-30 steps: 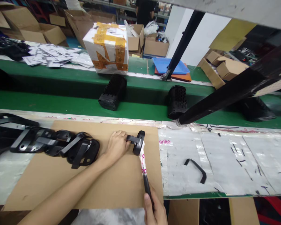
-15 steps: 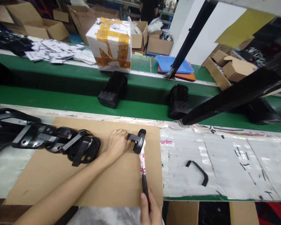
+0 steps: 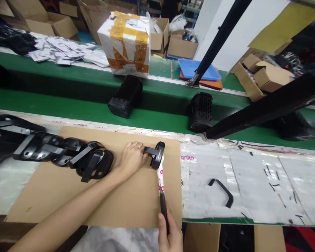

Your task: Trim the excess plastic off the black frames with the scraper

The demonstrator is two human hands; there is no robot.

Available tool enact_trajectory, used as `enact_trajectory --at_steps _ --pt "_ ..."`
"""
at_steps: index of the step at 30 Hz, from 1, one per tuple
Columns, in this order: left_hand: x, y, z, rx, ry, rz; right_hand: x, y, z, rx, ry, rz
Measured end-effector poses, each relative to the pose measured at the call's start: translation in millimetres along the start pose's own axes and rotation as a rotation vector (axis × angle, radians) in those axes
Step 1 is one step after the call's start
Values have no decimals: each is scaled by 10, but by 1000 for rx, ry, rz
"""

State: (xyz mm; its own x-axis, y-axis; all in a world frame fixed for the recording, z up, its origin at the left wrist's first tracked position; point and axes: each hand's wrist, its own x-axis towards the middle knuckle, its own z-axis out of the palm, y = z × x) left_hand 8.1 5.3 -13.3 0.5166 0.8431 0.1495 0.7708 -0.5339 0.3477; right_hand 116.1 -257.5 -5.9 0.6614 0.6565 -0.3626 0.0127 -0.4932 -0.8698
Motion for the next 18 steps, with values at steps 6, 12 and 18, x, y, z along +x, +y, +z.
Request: enact_trajectory --at_steps 6,12,18 --pt "3 9 -32 2 -18 -8 29 33 -141 12 89 41" --pt "4 -4 -4 6 8 1 78 18 -87 35 -80 90" --pt "0 0 -21 8 1 -7 51 56 -144 106 -8 145"
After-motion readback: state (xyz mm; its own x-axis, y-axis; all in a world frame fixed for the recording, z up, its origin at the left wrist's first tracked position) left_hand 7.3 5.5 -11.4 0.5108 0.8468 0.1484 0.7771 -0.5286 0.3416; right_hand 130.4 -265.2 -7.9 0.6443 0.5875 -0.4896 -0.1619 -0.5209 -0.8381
